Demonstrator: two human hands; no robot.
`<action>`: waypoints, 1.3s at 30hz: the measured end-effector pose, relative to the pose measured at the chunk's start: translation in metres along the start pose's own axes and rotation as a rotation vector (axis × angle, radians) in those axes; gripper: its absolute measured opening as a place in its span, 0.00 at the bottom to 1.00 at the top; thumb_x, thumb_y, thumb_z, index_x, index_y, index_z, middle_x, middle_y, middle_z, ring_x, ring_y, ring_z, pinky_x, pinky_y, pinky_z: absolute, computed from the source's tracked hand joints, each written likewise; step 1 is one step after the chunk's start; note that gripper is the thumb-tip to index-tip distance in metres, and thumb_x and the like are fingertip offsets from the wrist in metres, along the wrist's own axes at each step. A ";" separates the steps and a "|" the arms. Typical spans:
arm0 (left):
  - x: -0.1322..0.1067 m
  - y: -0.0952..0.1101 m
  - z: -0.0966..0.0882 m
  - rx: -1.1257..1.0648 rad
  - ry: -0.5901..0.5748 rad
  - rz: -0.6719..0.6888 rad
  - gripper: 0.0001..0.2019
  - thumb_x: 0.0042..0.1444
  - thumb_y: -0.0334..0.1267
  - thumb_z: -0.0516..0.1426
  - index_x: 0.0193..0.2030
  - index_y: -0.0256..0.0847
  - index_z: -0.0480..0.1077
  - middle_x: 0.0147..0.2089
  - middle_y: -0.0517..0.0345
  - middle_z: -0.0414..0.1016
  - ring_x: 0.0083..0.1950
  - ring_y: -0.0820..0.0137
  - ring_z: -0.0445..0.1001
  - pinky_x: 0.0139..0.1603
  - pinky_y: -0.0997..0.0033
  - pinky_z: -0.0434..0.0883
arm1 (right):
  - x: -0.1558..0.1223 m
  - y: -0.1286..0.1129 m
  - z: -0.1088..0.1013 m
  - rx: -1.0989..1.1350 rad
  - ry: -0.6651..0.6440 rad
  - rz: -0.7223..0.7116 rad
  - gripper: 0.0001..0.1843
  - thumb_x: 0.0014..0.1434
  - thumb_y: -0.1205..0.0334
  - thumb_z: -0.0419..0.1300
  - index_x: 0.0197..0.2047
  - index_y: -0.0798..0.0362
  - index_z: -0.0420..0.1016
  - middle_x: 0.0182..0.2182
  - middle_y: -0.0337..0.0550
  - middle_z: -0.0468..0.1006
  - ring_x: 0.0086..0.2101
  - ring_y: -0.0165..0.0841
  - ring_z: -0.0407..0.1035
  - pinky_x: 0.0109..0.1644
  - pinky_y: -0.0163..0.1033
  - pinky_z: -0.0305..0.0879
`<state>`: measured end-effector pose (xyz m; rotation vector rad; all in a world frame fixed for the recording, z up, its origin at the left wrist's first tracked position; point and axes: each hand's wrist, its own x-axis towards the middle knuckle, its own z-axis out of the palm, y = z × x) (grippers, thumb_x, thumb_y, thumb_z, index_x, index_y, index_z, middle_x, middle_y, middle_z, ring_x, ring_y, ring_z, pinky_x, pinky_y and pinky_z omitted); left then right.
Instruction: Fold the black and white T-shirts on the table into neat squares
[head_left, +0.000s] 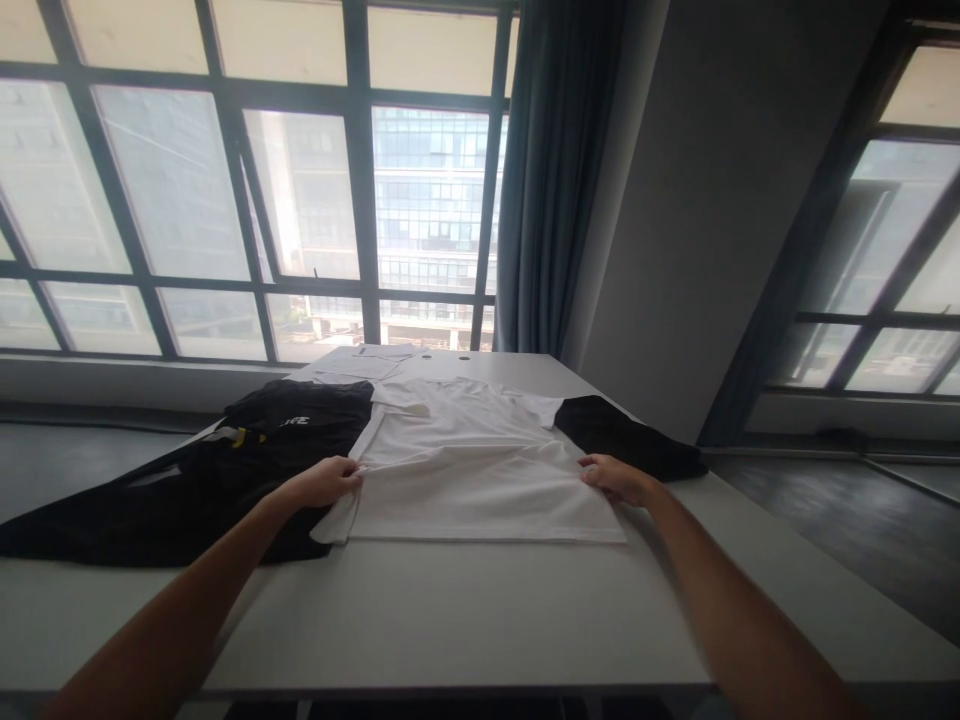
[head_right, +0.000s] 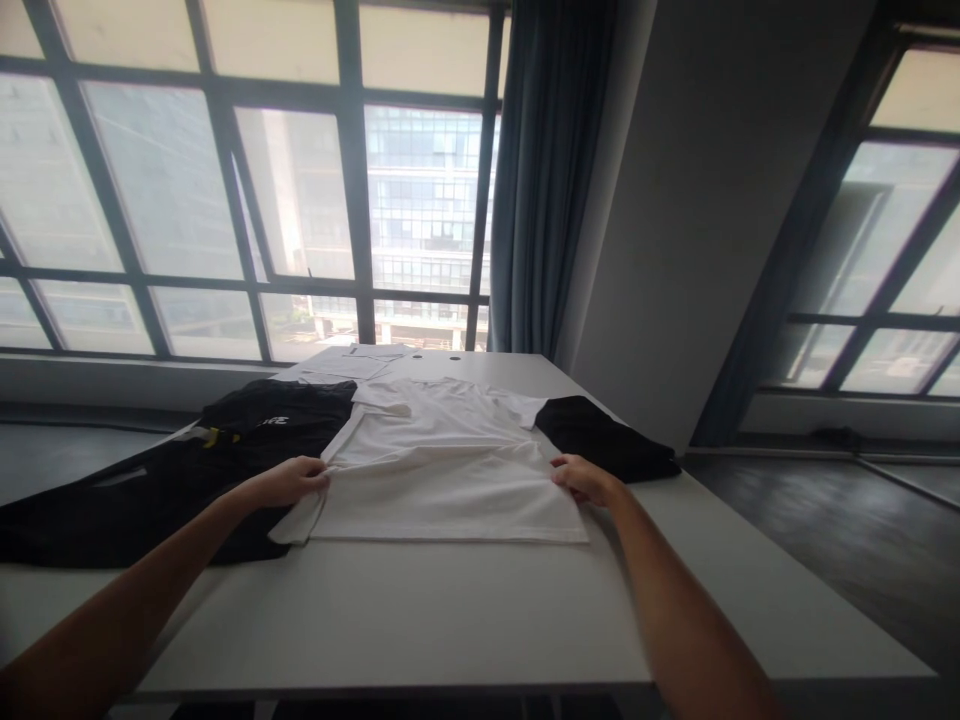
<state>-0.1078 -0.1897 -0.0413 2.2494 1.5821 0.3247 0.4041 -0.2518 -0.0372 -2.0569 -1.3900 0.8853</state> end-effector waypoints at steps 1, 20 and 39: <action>0.000 -0.001 -0.001 -0.089 -0.011 -0.019 0.13 0.50 0.47 0.54 0.33 0.38 0.72 0.32 0.56 0.75 0.36 0.64 0.73 0.36 0.70 0.67 | 0.000 0.002 -0.002 0.058 -0.036 0.030 0.26 0.54 0.66 0.62 0.57 0.56 0.68 0.39 0.48 0.77 0.34 0.34 0.74 0.36 0.34 0.71; -0.045 -0.019 -0.039 -0.385 -0.426 -0.314 0.43 0.32 0.35 0.61 0.63 0.45 0.59 0.43 0.56 0.74 0.37 0.55 0.80 0.26 0.66 0.79 | -0.014 0.034 -0.040 -0.074 -0.333 0.128 0.39 0.36 0.53 0.75 0.52 0.54 0.69 0.29 0.37 0.71 0.23 0.27 0.65 0.26 0.33 0.67; 0.058 0.002 -0.042 0.352 0.127 -0.117 0.19 0.57 0.50 0.56 0.50 0.43 0.77 0.47 0.50 0.81 0.50 0.57 0.78 0.48 0.65 0.72 | 0.059 -0.034 -0.028 -0.457 0.038 0.045 0.16 0.58 0.56 0.66 0.46 0.56 0.71 0.32 0.45 0.79 0.27 0.32 0.75 0.29 0.34 0.67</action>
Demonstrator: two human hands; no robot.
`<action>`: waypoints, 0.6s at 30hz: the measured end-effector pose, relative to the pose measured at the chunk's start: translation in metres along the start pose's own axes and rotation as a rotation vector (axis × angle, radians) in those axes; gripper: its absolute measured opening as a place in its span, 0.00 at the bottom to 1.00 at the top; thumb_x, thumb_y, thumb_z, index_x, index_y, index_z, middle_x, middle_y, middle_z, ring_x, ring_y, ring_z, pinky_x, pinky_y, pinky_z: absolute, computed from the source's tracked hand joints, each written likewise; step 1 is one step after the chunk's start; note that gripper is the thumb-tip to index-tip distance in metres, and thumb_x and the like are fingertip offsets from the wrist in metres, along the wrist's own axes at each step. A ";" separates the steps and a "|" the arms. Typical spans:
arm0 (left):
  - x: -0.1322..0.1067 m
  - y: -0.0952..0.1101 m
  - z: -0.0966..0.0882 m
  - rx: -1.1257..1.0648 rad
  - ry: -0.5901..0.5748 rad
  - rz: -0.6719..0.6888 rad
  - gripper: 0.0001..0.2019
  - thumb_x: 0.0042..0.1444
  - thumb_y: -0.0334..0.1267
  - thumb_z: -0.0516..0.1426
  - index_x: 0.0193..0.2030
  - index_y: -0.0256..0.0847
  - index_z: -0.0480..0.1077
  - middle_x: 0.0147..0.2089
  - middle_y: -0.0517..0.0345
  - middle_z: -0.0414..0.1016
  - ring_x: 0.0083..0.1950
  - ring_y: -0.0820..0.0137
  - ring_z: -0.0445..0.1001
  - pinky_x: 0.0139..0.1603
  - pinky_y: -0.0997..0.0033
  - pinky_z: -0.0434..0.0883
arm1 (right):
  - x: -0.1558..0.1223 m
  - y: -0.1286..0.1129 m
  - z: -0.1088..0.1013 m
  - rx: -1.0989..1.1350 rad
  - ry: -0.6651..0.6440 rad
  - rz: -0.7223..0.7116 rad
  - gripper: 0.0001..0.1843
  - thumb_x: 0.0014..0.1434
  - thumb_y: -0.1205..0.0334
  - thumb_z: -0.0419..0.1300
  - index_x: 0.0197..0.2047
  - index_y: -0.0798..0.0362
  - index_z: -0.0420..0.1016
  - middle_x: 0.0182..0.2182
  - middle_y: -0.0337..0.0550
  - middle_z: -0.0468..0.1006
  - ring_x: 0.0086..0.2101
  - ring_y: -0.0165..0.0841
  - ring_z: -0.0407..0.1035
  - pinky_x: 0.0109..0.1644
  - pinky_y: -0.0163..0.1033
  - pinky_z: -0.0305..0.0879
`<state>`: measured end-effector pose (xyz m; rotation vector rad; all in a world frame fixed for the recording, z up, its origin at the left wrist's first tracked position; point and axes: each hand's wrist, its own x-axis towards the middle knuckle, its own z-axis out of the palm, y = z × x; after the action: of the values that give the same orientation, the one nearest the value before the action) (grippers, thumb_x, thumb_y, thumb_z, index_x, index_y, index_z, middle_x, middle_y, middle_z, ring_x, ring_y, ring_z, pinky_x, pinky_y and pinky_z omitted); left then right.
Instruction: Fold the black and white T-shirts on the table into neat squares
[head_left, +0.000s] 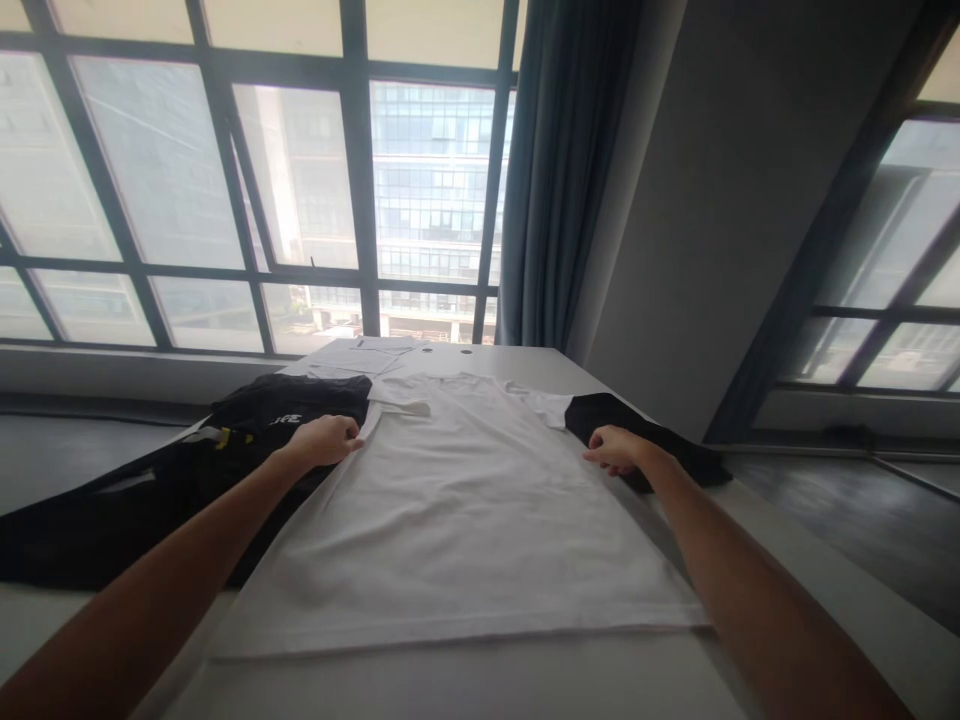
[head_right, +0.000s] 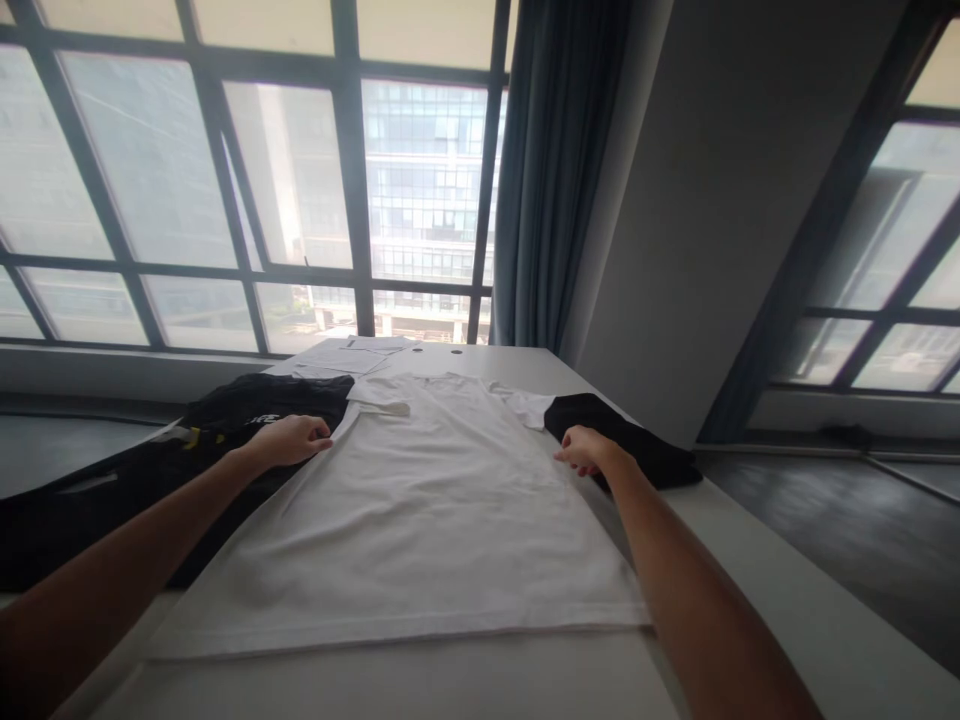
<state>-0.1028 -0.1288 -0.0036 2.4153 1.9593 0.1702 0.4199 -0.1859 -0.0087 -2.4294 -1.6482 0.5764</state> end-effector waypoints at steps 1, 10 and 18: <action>0.013 0.011 0.002 0.005 0.026 0.010 0.18 0.59 0.49 0.55 0.48 0.44 0.77 0.47 0.51 0.81 0.50 0.58 0.78 0.48 0.65 0.72 | 0.009 -0.010 0.000 -0.032 0.025 -0.018 0.15 0.58 0.56 0.65 0.45 0.56 0.72 0.31 0.44 0.79 0.27 0.33 0.75 0.30 0.34 0.67; 0.124 0.072 0.037 0.081 0.083 0.019 0.23 0.63 0.45 0.53 0.64 0.44 0.68 0.62 0.43 0.72 0.59 0.55 0.74 0.55 0.61 0.71 | 0.066 -0.102 0.026 -0.197 0.149 -0.319 0.12 0.60 0.57 0.64 0.45 0.53 0.78 0.45 0.47 0.81 0.42 0.35 0.75 0.39 0.34 0.62; 0.178 0.075 0.054 0.088 -0.003 0.024 0.16 0.59 0.36 0.55 0.52 0.37 0.77 0.52 0.34 0.78 0.54 0.50 0.77 0.52 0.55 0.71 | 0.089 -0.124 0.077 -0.232 0.238 -0.430 0.12 0.63 0.58 0.57 0.46 0.52 0.78 0.42 0.47 0.82 0.42 0.37 0.75 0.41 0.36 0.61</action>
<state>0.0115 0.0317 -0.0384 2.4922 1.9778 0.0820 0.3121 -0.0629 -0.0581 -2.0714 -2.1306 0.0329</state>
